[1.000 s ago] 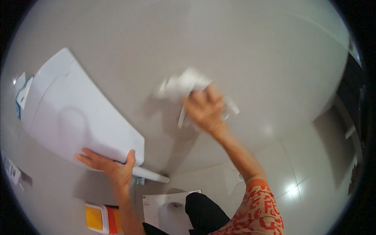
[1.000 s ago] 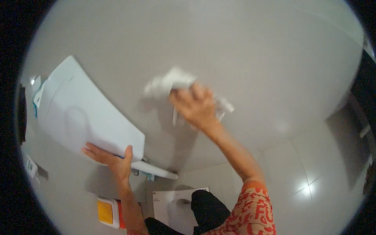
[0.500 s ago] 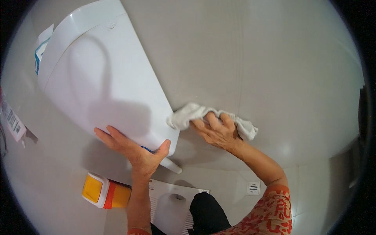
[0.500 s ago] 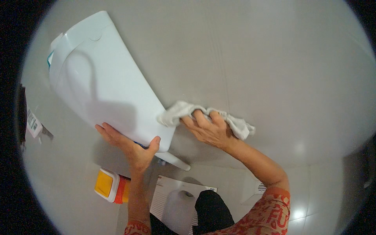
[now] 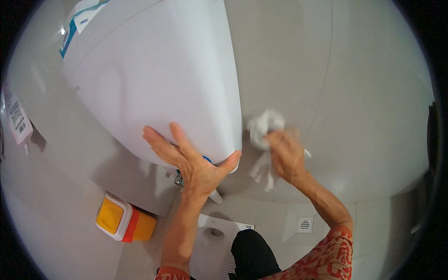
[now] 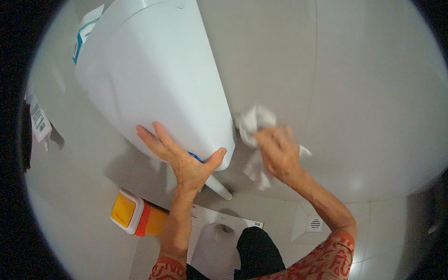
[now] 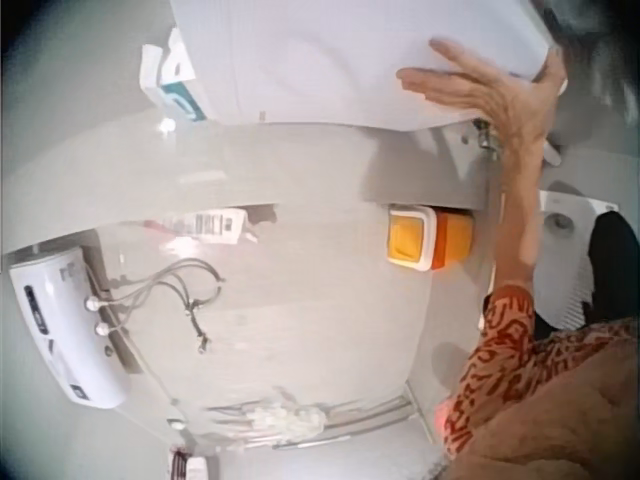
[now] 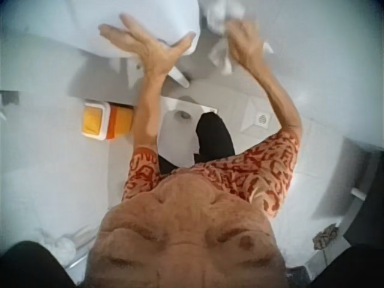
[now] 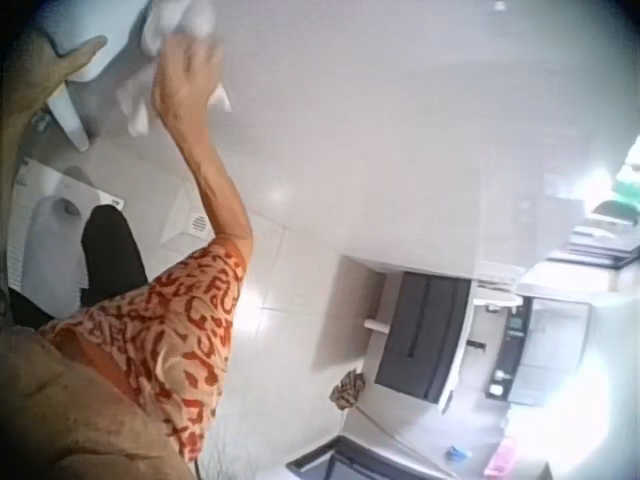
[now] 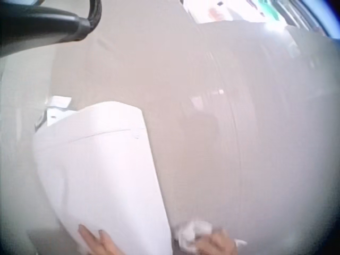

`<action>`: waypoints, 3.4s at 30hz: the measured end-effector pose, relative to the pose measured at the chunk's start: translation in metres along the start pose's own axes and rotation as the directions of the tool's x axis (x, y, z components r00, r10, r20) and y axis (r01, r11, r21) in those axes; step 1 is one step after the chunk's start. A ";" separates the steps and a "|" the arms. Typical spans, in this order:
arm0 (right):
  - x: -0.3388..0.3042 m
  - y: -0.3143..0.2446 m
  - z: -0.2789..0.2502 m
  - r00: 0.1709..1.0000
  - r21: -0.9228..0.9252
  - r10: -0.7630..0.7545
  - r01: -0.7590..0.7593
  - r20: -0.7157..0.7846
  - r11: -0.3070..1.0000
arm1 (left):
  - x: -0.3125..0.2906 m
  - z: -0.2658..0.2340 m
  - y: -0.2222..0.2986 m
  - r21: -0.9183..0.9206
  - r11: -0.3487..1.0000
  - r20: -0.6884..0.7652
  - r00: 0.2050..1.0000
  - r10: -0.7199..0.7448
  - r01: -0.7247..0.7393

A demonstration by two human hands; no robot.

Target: The person wipes the bathroom wall and the toilet cistern using a white cloth. They move the cloth in circular and back-and-forth motions to clean the surfaces around the toilet area.

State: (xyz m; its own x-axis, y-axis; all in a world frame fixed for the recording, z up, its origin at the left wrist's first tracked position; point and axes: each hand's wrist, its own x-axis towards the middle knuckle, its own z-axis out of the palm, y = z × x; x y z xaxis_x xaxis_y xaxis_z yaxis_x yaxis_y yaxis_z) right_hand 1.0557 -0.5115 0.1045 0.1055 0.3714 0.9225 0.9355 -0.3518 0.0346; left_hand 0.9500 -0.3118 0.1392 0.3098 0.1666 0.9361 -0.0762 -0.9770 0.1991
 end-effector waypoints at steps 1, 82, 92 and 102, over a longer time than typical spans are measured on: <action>0.033 -0.008 -0.004 0.981 0.108 0.080 -0.061 -0.179 0.992 | -0.004 0.000 -0.002 -0.025 1.000 0.003 1.000 0.017 -0.017; 0.127 -0.181 0.235 0.802 -0.567 -0.569 0.557 0.179 0.607 | -0.248 -0.196 -0.182 -0.151 0.872 0.610 0.738 -0.289 0.466; 0.056 -0.143 0.199 0.618 -0.412 -0.586 0.786 0.525 0.461 | -0.250 -0.196 -0.165 -0.059 0.879 0.733 0.619 -0.284 0.473; 0.085 -0.156 0.185 0.908 -0.477 -0.394 0.411 0.140 0.777 | -0.256 -0.200 -0.166 -0.050 0.884 0.739 0.612 -0.281 0.466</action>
State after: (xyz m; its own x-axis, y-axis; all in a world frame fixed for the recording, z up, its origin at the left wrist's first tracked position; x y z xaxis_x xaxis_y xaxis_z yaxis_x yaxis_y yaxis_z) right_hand 0.9810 -0.2664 0.1067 -0.2250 0.5965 0.7704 0.6094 -0.5308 0.5890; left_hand 0.6941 -0.1653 -0.0753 0.9117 0.2780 0.3026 0.0296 -0.7790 0.6264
